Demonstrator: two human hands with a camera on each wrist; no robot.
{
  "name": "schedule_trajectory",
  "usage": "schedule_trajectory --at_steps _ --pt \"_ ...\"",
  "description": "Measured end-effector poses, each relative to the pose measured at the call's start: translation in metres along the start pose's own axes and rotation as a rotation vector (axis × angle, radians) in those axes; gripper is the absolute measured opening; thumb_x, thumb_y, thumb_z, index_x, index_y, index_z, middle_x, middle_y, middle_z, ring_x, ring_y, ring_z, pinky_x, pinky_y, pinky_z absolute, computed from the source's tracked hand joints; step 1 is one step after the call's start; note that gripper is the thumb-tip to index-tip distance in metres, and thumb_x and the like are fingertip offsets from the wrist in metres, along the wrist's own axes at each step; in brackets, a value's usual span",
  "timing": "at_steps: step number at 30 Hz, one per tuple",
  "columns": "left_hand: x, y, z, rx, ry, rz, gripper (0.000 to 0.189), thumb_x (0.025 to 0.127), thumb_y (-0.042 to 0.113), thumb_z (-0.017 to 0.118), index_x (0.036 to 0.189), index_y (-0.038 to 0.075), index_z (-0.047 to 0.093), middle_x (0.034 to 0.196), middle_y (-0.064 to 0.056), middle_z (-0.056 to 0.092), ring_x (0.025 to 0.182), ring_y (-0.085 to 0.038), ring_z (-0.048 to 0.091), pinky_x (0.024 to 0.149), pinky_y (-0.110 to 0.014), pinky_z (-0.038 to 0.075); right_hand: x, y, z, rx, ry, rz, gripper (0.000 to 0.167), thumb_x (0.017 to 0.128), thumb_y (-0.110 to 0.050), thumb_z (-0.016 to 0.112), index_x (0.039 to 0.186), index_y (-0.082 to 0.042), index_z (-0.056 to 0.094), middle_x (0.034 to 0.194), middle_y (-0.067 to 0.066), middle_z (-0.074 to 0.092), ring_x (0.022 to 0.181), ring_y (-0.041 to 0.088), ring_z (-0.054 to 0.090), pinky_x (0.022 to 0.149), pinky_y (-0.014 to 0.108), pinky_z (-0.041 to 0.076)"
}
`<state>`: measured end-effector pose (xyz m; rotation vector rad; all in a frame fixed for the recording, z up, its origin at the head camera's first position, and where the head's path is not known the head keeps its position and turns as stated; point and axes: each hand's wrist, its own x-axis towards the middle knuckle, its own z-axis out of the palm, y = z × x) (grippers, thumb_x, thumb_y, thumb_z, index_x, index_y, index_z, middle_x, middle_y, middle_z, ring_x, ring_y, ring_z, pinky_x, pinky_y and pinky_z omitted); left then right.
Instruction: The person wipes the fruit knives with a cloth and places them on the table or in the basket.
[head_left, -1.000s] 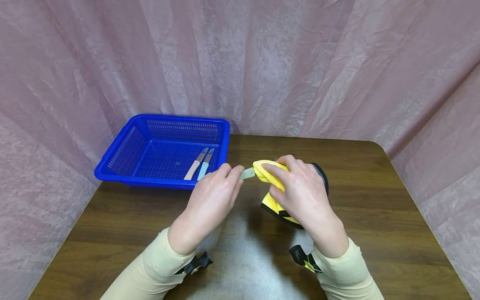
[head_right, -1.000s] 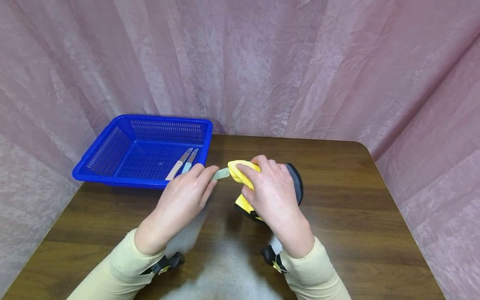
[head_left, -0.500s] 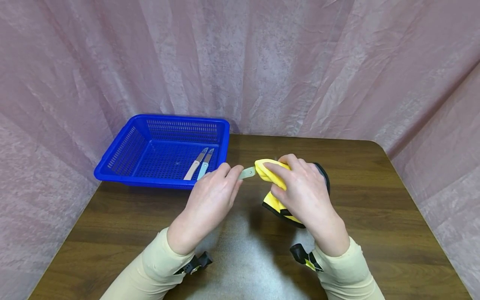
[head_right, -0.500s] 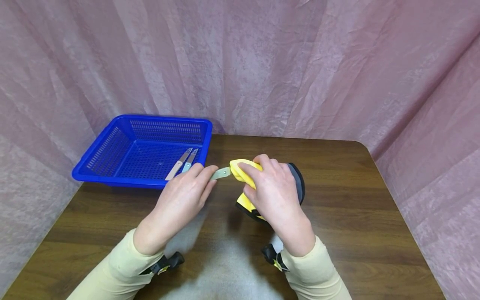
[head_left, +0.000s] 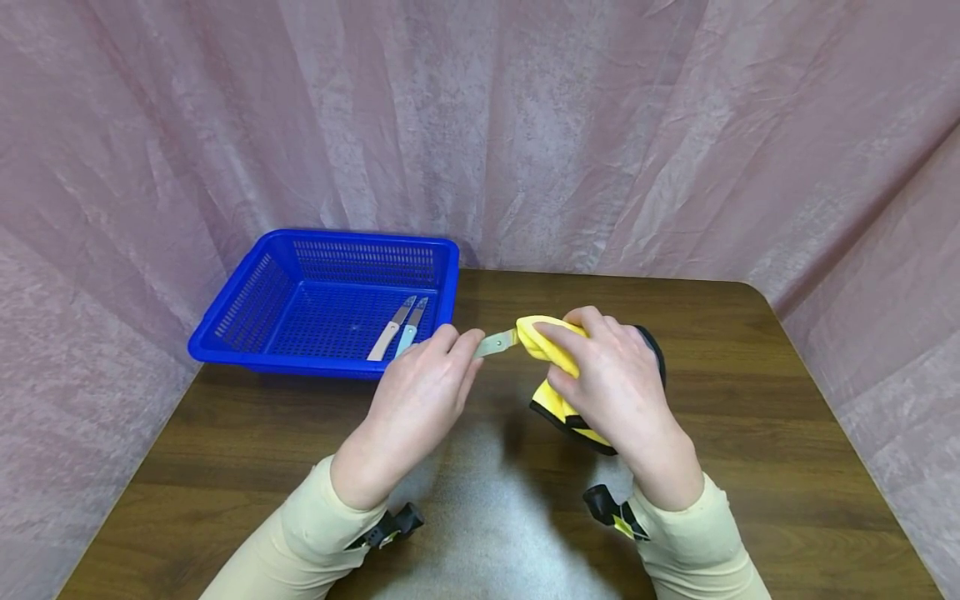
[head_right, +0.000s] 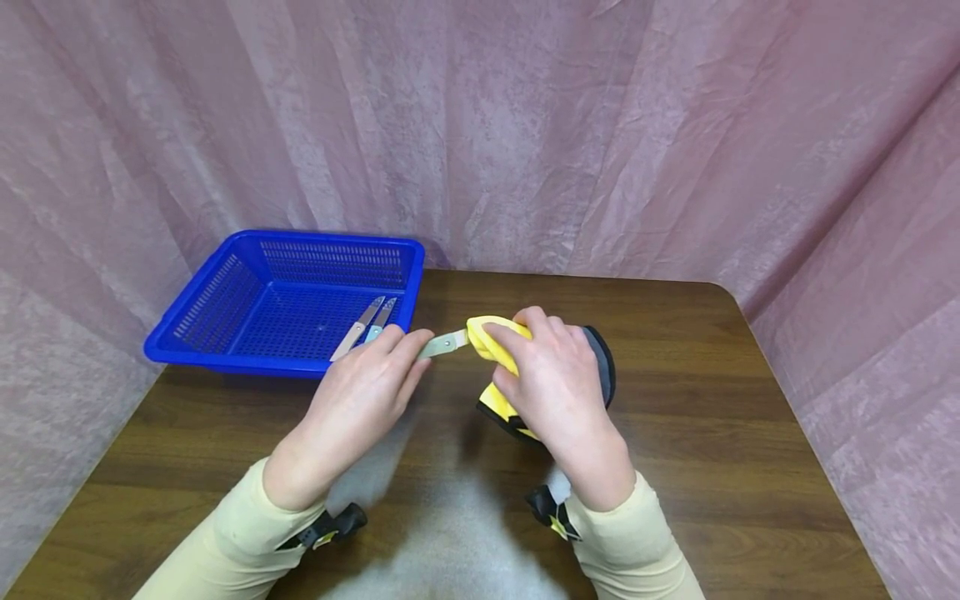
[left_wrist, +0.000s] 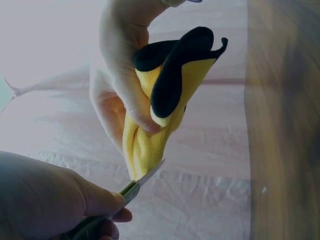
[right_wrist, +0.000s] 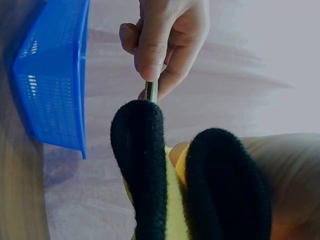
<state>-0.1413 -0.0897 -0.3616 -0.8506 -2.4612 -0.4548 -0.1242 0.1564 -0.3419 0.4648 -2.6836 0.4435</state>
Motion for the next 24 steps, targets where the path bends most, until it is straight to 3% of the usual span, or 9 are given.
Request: schedule_trajectory --at_steps 24 --pt "-0.0001 -0.001 -0.0047 -0.013 -0.005 -0.022 0.03 0.104 0.015 0.079 0.131 0.004 0.07 0.089 -0.006 0.061 0.064 -0.022 0.059 0.054 -0.036 0.048 0.0013 0.0067 -0.003 0.0 -0.014 0.033 0.053 0.085 -0.007 0.077 0.137 -0.02 0.079 0.124 0.012 0.069 0.102 0.037 0.067 0.091 0.054 0.051"
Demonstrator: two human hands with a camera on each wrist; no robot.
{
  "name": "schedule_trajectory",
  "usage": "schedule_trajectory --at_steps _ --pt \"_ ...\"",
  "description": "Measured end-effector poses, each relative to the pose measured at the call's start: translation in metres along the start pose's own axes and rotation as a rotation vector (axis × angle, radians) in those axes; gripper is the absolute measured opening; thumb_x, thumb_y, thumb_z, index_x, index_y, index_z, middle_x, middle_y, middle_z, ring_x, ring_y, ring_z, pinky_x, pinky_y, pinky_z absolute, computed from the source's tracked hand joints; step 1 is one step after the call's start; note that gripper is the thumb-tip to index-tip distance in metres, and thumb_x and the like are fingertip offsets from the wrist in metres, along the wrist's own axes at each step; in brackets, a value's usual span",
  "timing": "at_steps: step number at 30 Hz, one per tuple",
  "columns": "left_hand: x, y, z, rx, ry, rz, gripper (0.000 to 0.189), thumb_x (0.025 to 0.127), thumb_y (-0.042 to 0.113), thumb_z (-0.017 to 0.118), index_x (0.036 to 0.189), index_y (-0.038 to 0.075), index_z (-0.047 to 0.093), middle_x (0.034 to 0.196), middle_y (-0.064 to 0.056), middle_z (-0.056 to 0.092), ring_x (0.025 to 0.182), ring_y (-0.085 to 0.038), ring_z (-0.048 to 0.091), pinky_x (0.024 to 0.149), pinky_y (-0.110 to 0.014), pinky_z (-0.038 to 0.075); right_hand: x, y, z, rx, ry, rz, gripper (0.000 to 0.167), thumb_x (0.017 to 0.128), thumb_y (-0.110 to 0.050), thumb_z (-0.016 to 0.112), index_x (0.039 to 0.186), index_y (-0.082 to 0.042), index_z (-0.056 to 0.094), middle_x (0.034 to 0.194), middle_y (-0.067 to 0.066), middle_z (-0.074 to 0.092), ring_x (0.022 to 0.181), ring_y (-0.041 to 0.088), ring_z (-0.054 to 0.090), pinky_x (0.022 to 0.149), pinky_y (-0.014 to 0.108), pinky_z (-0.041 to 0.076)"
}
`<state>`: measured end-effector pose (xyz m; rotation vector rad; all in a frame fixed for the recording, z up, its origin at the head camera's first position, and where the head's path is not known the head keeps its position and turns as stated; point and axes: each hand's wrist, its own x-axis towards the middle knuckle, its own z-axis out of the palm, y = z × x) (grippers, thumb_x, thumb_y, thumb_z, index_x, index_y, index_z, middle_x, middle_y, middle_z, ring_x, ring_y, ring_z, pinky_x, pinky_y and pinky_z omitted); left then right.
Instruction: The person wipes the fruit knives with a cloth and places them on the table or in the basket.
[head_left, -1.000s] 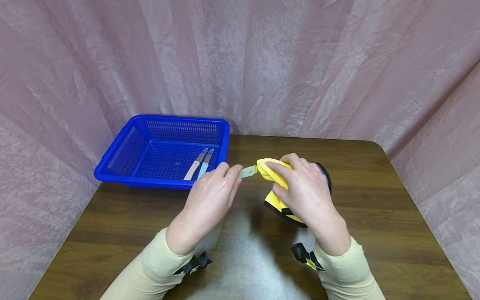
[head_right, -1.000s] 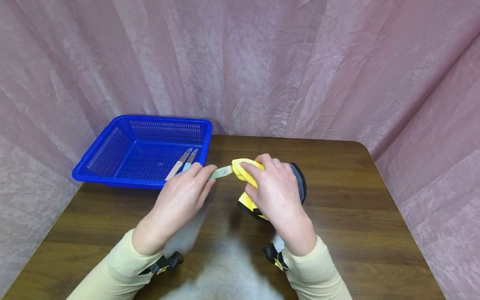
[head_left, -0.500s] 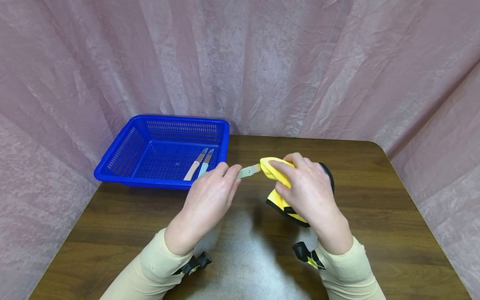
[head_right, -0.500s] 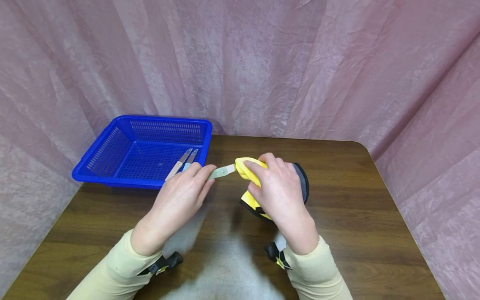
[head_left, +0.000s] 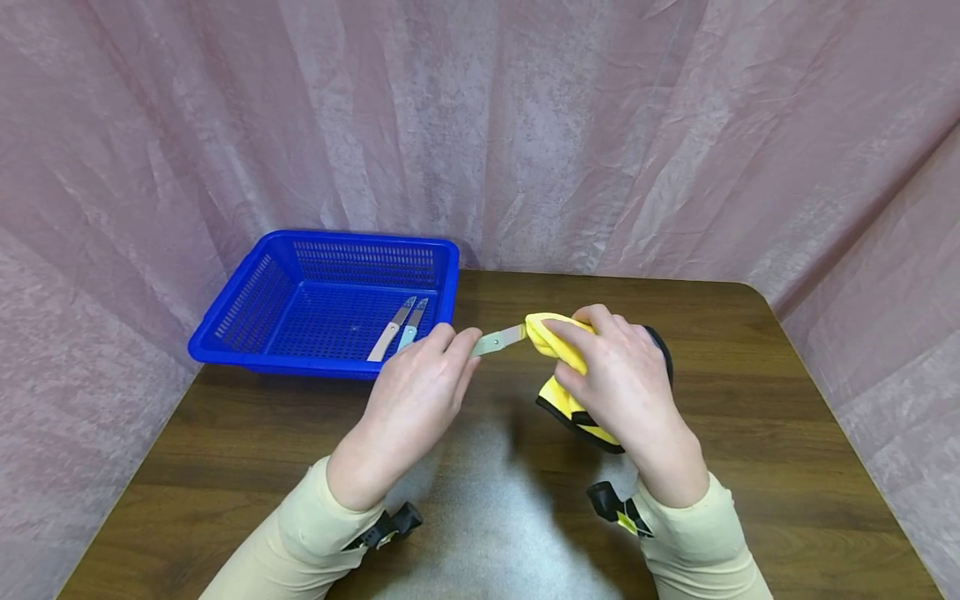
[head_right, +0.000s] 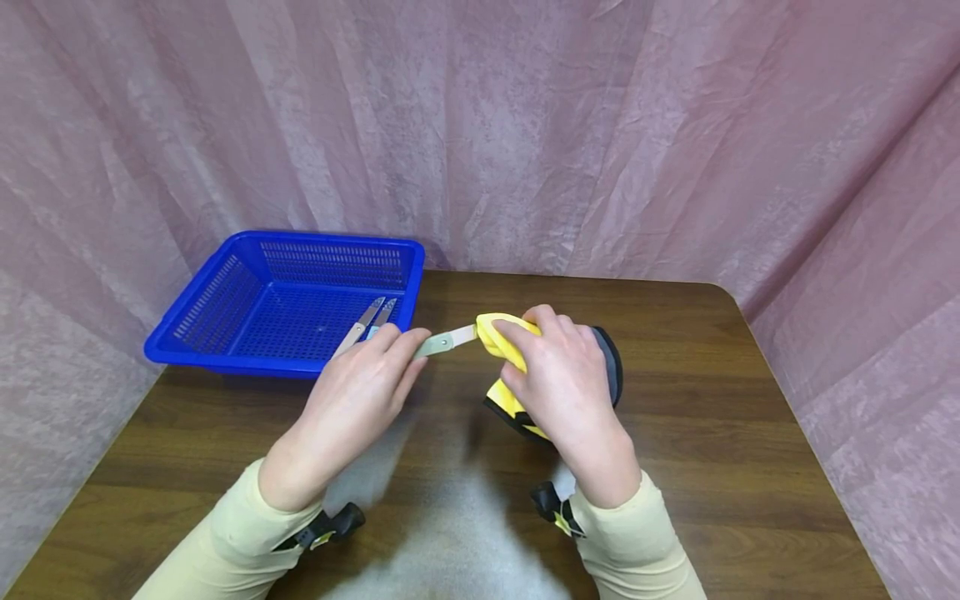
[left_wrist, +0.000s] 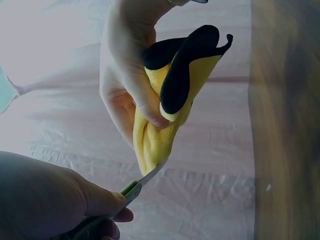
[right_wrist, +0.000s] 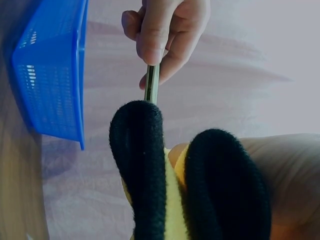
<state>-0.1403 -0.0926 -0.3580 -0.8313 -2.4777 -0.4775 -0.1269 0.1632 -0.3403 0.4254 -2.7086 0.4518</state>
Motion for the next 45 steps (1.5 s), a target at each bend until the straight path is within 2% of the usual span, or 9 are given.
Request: schedule_trajectory --at_steps 17,36,45 --pt "0.001 -0.003 -0.001 0.011 0.023 0.01 0.028 0.105 0.014 0.078 0.13 0.005 0.071 0.089 -0.005 0.06 0.065 -0.023 0.059 0.054 -0.037 0.048 0.0 0.006 -0.002 0.008 -0.017 0.042 0.056 0.087 -0.007 0.073 0.14 -0.023 0.077 0.126 0.011 0.068 0.108 0.039 0.067 0.096 0.057 0.05" --pt "0.001 -0.007 -0.003 -0.007 0.02 -0.003 0.028 0.105 0.014 0.077 0.131 0.005 0.071 0.088 -0.005 0.059 0.065 -0.024 0.059 0.054 -0.038 0.048 0.001 0.012 -0.003 0.006 -0.017 0.069 0.056 0.088 -0.009 0.072 0.141 -0.024 0.077 0.124 0.01 0.069 0.106 0.039 0.067 0.091 0.058 0.05" --pt "0.0 -0.008 -0.005 0.001 0.04 -0.002 0.028 0.105 0.013 0.078 0.13 0.005 0.071 0.089 -0.005 0.06 0.067 -0.027 0.061 0.055 -0.039 0.049 0.0 0.014 -0.005 0.004 -0.024 0.084 0.056 0.088 -0.01 0.072 0.142 -0.025 0.076 0.126 0.01 0.069 0.107 0.039 0.067 0.091 0.058 0.05"
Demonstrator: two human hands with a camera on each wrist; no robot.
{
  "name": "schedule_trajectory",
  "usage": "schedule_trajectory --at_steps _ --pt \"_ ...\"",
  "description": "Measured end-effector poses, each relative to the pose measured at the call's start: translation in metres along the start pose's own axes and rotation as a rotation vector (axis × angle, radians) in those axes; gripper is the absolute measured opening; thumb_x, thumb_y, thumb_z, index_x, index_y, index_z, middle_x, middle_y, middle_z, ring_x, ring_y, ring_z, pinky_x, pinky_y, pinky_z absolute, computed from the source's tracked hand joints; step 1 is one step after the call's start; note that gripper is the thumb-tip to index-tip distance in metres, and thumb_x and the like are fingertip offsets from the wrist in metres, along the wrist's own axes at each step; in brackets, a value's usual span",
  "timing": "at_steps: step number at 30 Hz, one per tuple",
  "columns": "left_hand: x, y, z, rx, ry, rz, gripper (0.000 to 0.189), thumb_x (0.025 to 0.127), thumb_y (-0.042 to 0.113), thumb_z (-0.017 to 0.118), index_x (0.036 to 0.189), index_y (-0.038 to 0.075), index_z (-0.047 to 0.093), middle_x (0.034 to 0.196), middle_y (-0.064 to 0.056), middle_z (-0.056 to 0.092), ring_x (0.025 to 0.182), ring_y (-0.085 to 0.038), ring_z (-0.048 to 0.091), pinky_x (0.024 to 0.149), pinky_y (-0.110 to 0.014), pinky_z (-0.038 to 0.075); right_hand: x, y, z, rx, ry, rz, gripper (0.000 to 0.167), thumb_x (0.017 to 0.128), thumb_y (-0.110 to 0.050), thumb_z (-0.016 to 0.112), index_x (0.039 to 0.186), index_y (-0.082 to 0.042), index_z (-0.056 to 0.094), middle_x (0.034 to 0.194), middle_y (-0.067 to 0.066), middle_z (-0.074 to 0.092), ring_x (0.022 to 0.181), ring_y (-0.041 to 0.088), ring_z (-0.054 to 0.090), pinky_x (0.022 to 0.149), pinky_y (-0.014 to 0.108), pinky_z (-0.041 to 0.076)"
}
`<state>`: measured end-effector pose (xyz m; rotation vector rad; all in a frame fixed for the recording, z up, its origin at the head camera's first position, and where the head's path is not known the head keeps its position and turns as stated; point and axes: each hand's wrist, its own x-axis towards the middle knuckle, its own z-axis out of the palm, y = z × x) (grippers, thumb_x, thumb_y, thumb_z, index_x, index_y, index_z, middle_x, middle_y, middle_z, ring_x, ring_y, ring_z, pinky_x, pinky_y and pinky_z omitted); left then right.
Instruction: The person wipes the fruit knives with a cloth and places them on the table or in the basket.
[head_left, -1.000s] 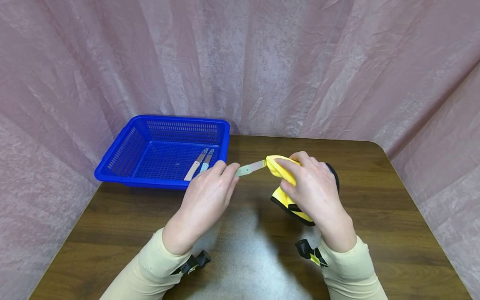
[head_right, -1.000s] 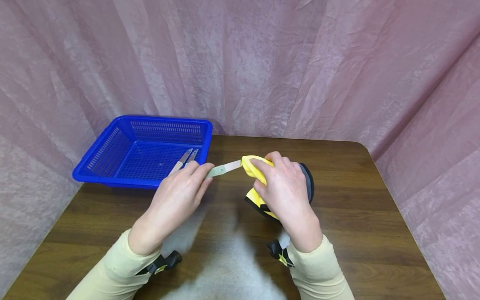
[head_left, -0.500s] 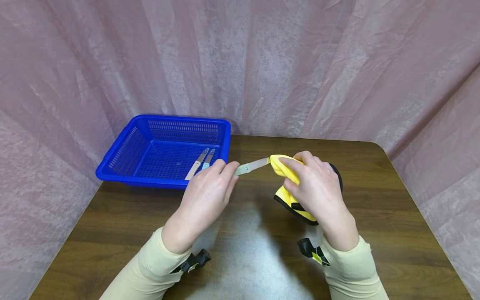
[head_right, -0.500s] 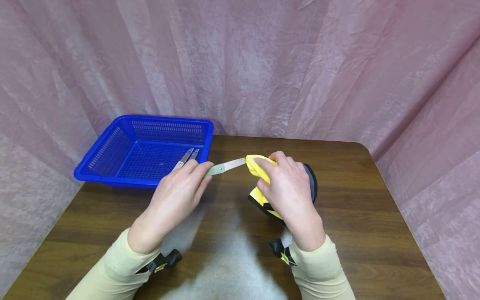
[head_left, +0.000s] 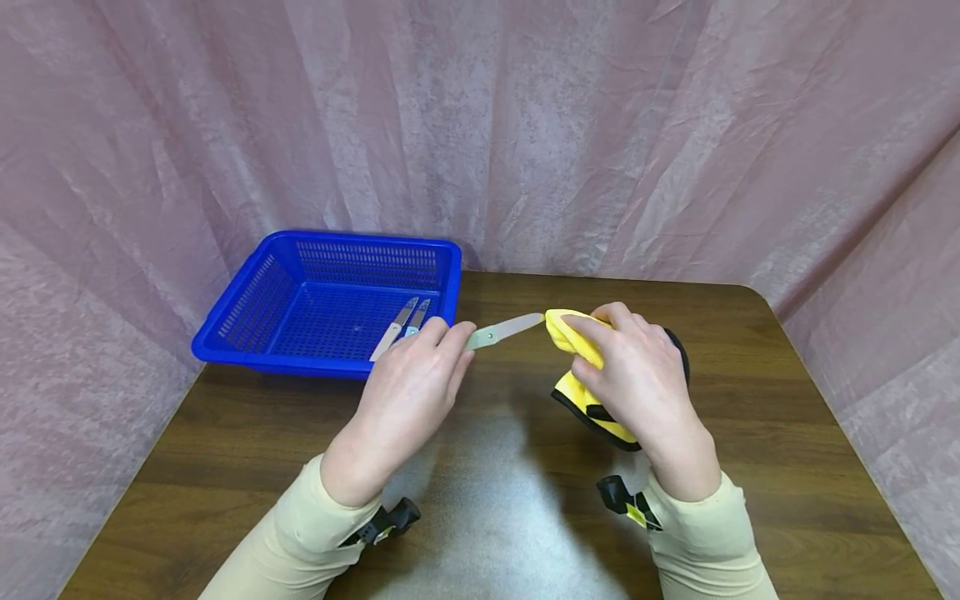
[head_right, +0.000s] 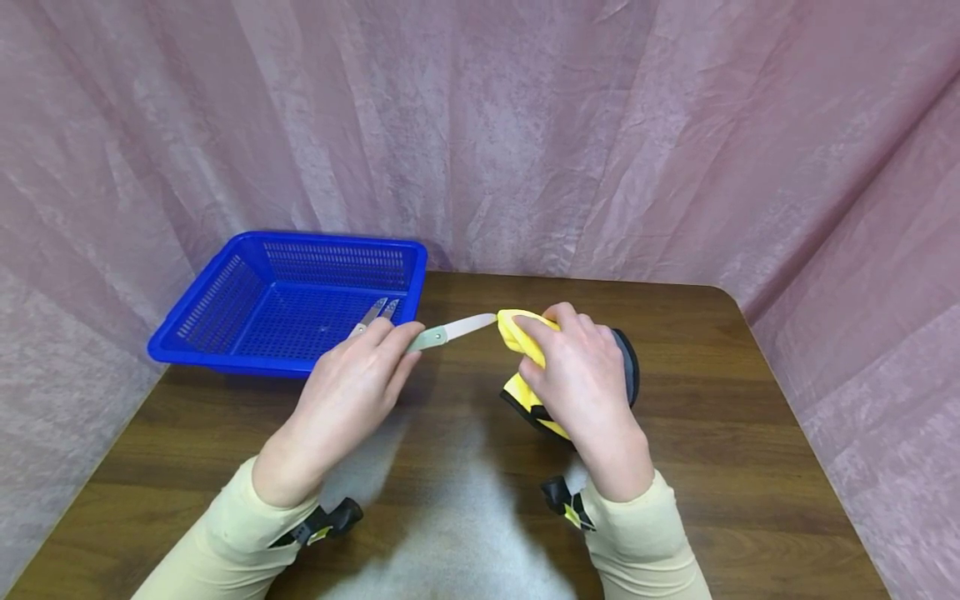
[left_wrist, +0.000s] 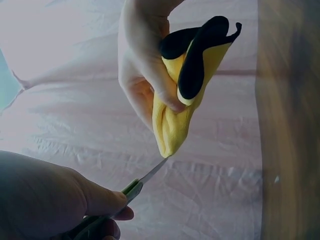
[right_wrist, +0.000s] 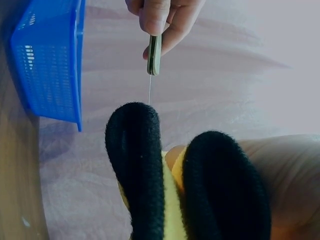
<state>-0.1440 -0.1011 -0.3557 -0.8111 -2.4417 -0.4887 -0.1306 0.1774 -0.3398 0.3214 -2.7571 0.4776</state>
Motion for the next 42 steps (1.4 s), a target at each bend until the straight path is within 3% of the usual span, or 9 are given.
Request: schedule_trajectory --at_steps 19,42 --pt "0.0 -0.002 -0.001 0.004 0.014 0.011 0.028 0.105 0.013 0.078 0.131 0.006 0.071 0.089 -0.006 0.061 0.065 -0.027 0.061 0.053 -0.039 0.047 -0.003 -0.001 -0.006 0.001 0.048 -0.005 0.054 0.089 -0.009 0.071 0.14 -0.024 0.078 0.126 0.01 0.069 0.104 0.039 0.066 0.089 0.059 0.05" --pt "-0.002 0.003 0.002 -0.011 -0.061 0.029 0.028 0.104 0.014 0.079 0.129 0.008 0.07 0.09 -0.004 0.06 0.066 -0.022 0.059 0.055 -0.035 0.048 -0.009 -0.025 0.002 -0.009 0.068 -0.16 0.055 0.085 -0.006 0.084 0.137 -0.021 0.079 0.125 0.011 0.068 0.102 0.036 0.067 0.093 0.053 0.051"
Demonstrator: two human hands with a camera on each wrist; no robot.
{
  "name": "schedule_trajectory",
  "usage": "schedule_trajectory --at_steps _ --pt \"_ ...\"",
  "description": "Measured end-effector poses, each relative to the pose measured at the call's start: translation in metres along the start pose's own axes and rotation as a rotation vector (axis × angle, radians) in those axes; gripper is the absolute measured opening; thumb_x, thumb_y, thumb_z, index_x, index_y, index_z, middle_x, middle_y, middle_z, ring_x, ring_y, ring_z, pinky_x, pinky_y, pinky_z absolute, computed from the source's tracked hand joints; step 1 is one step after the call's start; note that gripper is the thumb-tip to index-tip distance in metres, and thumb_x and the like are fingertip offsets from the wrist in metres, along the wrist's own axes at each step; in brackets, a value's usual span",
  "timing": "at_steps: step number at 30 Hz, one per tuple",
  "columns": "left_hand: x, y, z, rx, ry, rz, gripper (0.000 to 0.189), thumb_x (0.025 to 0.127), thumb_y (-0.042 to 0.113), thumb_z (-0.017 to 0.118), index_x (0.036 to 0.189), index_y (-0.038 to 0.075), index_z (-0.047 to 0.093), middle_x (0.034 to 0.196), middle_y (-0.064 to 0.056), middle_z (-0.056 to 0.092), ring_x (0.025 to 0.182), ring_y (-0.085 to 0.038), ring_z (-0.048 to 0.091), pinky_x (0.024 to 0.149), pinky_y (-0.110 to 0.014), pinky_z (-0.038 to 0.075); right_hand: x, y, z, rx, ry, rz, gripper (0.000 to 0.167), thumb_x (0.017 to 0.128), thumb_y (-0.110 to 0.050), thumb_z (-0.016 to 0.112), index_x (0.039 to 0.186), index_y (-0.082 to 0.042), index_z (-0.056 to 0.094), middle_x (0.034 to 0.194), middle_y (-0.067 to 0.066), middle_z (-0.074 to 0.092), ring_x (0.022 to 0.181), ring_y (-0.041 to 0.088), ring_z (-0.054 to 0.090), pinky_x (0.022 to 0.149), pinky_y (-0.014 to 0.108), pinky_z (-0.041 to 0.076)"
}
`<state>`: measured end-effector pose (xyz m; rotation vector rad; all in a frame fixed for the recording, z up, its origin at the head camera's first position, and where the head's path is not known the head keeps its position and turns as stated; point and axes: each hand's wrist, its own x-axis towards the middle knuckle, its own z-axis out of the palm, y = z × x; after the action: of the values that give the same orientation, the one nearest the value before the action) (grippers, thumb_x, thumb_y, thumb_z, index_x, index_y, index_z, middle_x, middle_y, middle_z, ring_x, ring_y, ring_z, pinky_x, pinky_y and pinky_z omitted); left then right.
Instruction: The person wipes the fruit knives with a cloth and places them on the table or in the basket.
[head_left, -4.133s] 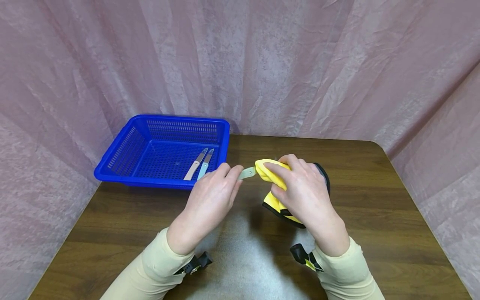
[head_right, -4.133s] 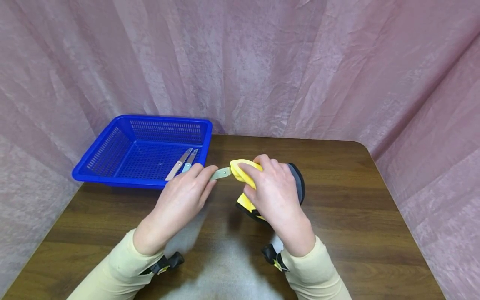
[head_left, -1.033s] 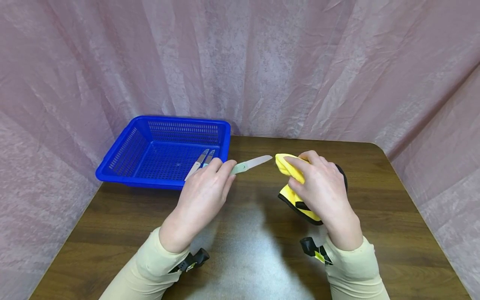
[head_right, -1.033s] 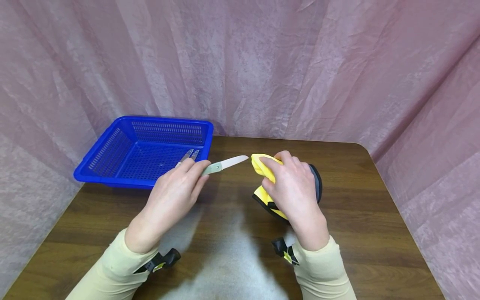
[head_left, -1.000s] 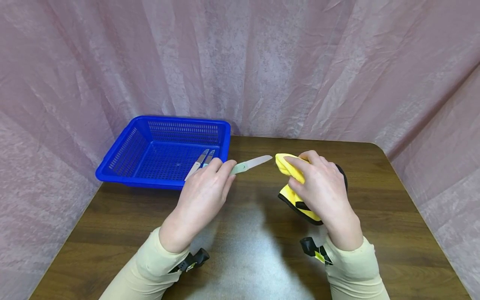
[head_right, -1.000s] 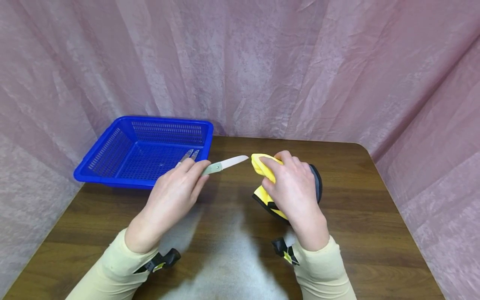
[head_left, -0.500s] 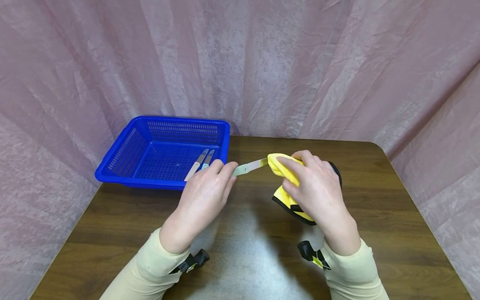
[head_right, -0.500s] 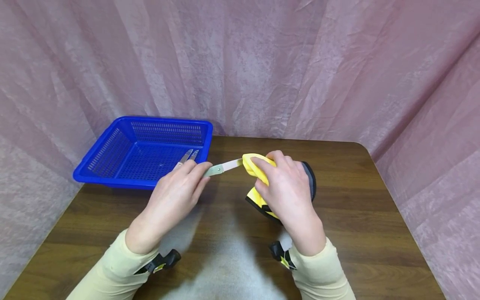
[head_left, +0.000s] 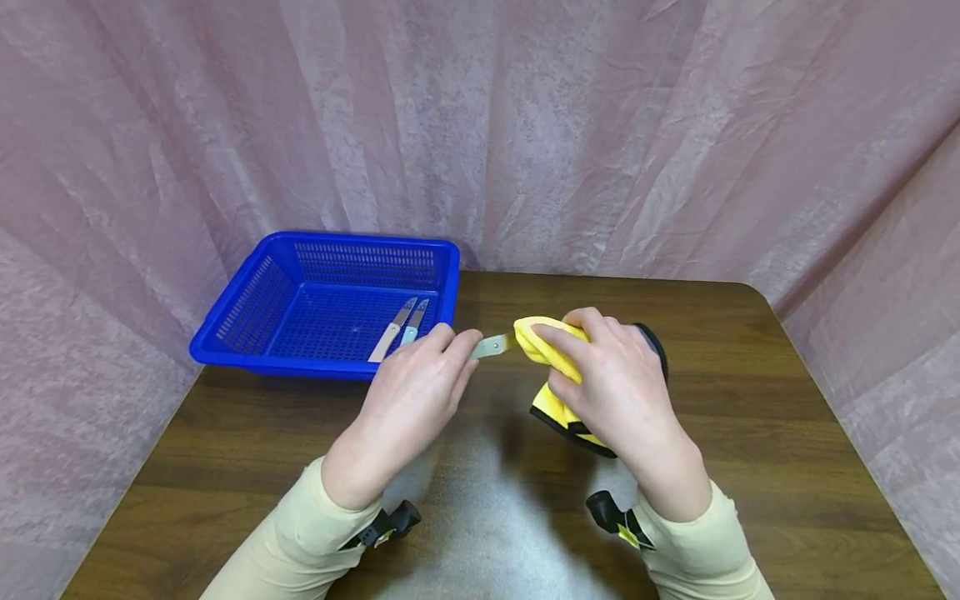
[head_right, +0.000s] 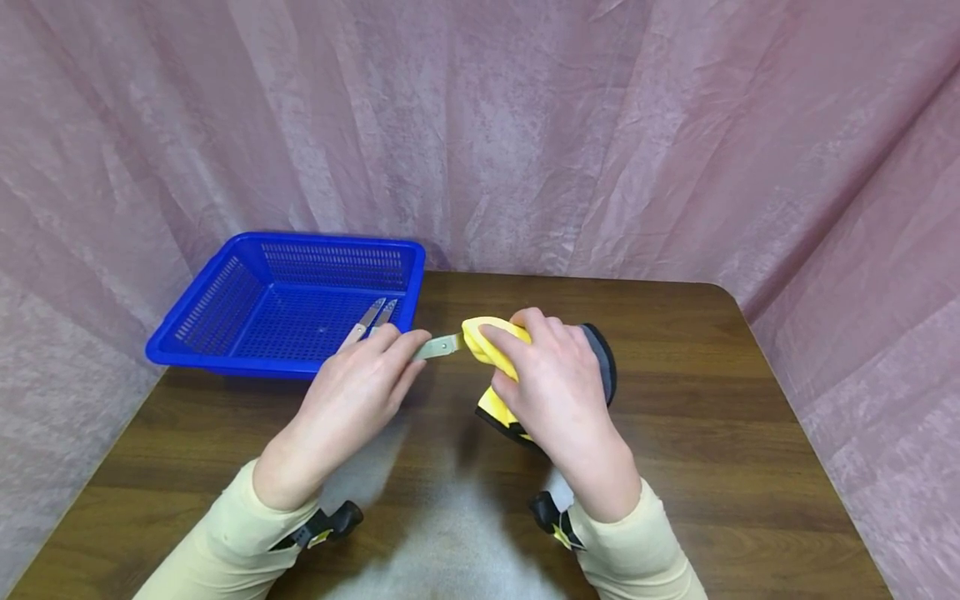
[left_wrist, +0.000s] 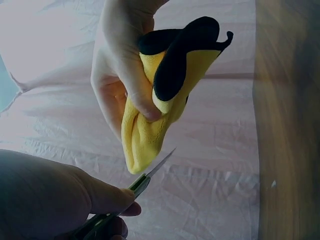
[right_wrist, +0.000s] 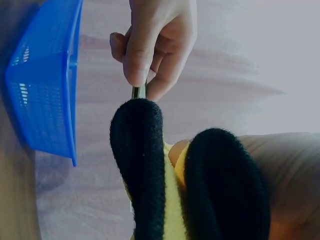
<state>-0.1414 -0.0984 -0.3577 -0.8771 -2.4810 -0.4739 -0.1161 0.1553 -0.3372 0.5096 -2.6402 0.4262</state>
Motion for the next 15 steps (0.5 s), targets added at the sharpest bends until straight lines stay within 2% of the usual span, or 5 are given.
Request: schedule_trajectory --at_steps 15 --pt "-0.0014 0.0009 0.0008 0.014 0.009 0.025 0.027 0.106 0.017 0.077 0.13 0.008 0.071 0.089 -0.004 0.06 0.065 -0.023 0.059 0.054 -0.036 0.048 -0.0007 -0.006 0.0051 -0.007 0.016 -0.071 0.053 0.083 -0.006 0.088 0.134 -0.019 0.08 0.121 0.011 0.069 0.098 0.035 0.068 0.089 0.052 0.052"
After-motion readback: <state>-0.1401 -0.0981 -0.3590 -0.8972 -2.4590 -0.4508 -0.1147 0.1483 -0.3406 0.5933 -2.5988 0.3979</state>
